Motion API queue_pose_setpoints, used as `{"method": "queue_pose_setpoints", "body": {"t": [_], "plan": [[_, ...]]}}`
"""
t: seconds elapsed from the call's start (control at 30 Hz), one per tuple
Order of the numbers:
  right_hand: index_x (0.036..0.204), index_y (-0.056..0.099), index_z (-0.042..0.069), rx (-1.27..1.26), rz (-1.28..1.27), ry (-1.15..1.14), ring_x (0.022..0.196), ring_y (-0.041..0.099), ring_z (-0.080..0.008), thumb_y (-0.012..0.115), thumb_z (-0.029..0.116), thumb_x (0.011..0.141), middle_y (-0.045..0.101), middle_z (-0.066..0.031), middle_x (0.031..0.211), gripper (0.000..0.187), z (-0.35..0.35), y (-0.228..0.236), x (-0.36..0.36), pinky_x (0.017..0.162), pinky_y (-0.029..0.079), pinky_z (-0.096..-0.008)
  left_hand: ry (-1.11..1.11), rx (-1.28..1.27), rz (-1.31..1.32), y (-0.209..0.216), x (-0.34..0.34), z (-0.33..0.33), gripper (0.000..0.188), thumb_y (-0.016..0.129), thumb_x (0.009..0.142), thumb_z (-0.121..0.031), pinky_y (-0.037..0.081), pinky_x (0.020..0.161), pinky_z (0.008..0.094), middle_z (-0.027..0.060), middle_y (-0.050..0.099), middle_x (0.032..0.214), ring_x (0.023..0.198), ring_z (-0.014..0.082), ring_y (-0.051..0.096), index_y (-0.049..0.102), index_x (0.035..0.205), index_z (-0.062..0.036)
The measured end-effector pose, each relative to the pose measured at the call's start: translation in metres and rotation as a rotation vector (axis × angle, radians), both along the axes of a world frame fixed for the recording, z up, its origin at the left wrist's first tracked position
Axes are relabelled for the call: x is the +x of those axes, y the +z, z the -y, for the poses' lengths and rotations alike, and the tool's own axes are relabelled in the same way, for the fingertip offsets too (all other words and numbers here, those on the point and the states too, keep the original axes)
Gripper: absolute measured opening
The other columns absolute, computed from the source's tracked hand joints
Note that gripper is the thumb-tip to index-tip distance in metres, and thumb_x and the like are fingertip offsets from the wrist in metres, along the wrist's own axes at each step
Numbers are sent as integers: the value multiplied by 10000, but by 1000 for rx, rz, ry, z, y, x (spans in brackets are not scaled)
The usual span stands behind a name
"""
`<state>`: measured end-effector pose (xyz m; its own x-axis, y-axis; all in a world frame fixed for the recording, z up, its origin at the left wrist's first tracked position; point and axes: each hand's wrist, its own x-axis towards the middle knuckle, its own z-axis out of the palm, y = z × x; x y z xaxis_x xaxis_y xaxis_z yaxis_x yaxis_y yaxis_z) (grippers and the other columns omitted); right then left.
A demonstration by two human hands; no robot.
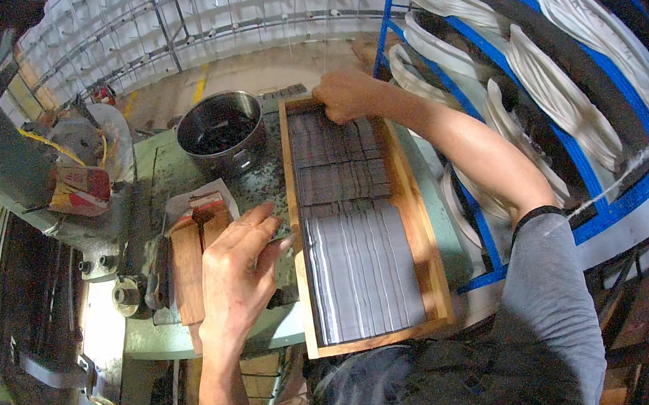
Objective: The person picks up small rectangular metal pieces from a wooden tray and inserts them into slots on a large circular metal machine. They use a blue-handled tool to adjust or secure the pieces in place, repeating the process for multiple pieces.
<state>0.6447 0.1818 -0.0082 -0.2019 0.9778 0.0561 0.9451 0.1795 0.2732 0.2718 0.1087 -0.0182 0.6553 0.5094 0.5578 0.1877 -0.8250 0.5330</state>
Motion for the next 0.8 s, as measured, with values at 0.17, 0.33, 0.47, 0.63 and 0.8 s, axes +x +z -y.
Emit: {"method": "queue_pose_setpoints", "body": {"t": [0.17,0.33,0.47,0.63,0.8], "plan": [[926,689,-40,-11,-11,12,811,683,-442,627,137,679,679,-263,798,311,-2,9,5,747,549,-522,-10,7,3,-2,-2,-5,308,761,764,24,555,900,387,194,699,1194,1065,337,697,699,1065,34],[952,685,-19,-13,12,26,819,681,-438,625,124,694,678,-244,798,301,17,15,22,763,548,-515,-13,20,14,-3,-5,-7,300,762,766,16,554,895,384,193,700,1192,1056,336,699,693,1058,28],[938,684,-19,-62,47,-64,814,678,-442,625,111,693,674,-246,784,283,19,7,22,766,546,-520,-37,24,10,-1,-2,-7,295,767,768,5,553,896,383,192,698,1197,1057,338,698,691,1052,25],[914,669,-37,-74,91,-46,814,681,-437,625,101,683,674,-249,779,273,17,6,18,756,542,-527,-49,41,-1,1,0,-7,293,775,766,-6,555,888,380,189,698,1197,1049,332,699,695,1046,20],[911,665,-46,-28,67,57,828,682,-432,626,94,682,673,-248,783,271,19,10,18,761,539,-534,-62,17,12,1,0,-6,261,763,771,-13,558,877,400,197,696,1173,1042,351,690,689,1018,28]]}}
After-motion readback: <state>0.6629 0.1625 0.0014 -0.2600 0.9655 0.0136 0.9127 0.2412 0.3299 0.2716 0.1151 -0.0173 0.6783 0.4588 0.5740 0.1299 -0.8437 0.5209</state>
